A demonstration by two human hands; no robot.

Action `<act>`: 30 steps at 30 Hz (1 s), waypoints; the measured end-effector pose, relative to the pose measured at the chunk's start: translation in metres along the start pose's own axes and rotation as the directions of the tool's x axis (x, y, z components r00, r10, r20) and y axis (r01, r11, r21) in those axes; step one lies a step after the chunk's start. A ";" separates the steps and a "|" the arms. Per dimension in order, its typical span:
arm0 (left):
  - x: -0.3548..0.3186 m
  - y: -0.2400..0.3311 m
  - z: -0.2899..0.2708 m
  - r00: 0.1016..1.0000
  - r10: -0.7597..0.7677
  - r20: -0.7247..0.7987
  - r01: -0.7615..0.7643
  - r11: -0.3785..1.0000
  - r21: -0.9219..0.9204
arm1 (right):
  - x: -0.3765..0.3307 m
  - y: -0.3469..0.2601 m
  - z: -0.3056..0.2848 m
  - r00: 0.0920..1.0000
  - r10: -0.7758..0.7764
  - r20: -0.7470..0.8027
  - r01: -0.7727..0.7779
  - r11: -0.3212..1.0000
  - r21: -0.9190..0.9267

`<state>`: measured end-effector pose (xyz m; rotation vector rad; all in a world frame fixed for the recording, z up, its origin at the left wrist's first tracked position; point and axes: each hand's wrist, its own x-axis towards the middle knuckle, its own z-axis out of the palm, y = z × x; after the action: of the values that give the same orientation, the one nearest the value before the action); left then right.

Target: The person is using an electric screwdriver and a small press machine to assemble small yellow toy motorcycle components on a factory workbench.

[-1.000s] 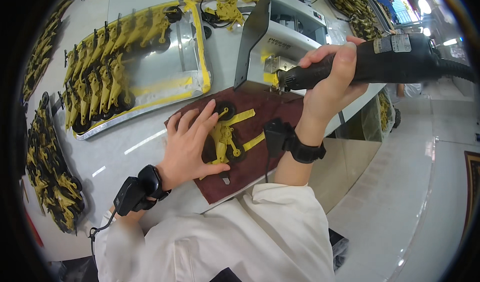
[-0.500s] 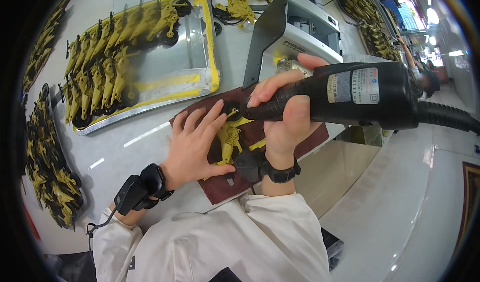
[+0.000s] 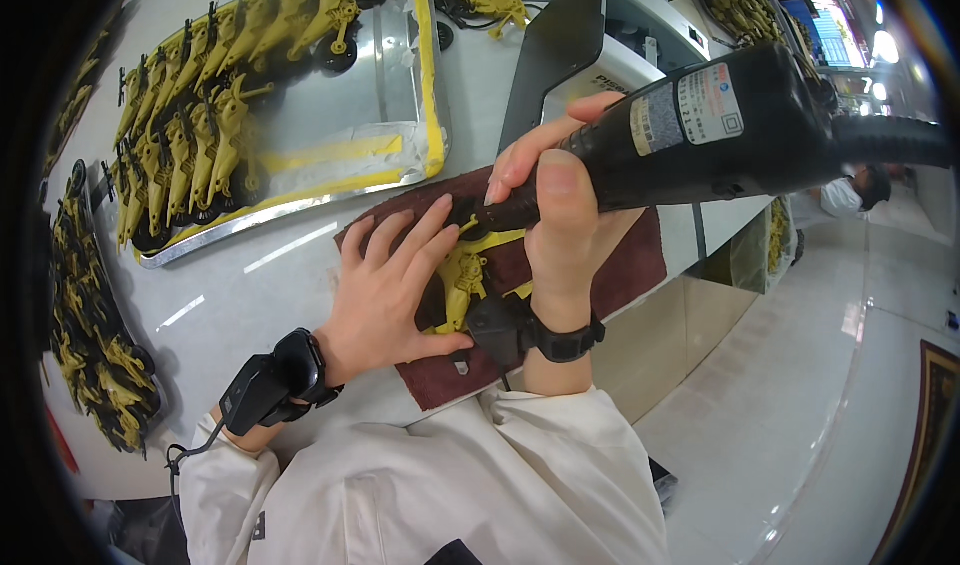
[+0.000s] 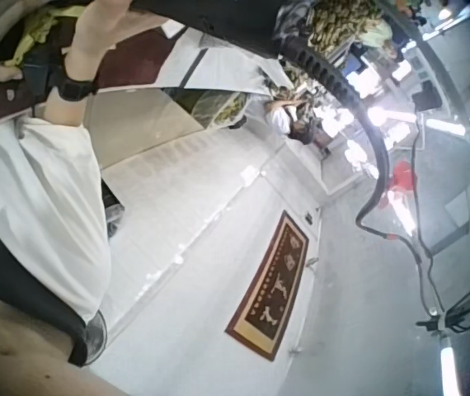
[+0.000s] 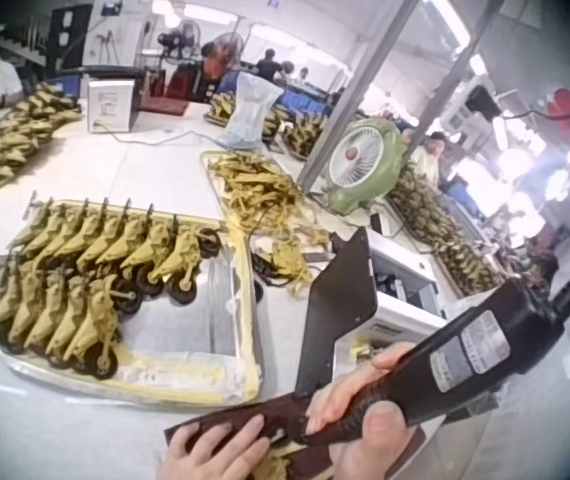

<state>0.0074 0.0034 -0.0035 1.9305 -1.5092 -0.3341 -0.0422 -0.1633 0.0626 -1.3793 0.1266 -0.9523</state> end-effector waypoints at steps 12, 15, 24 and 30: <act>0.007 0.006 -0.002 1.000 0.007 -0.004 -0.007 1.000 0.027 | 0.000 -0.072 -0.015 0.862 -0.488 -0.134 0.457 0.864 -0.212; 0.005 0.005 0.000 1.000 0.009 -0.009 -0.009 1.000 0.023 | 0.032 -0.076 -0.035 0.832 -0.513 -0.210 0.401 0.818 -0.412; 0.000 0.004 -0.001 0.999 0.023 -0.031 -0.022 0.999 0.028 | 0.018 -0.067 -0.029 0.981 -0.149 -0.127 0.088 0.915 -0.393; 0.000 0.001 0.001 0.998 0.062 -0.009 -0.061 0.997 0.044 | -0.074 -0.070 -0.015 0.976 -0.193 0.102 0.196 0.980 -0.025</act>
<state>0.0058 0.0034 -0.0034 1.9122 -1.5779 -0.2652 -0.1325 -0.1210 0.0864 -1.4879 -0.0689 -1.0454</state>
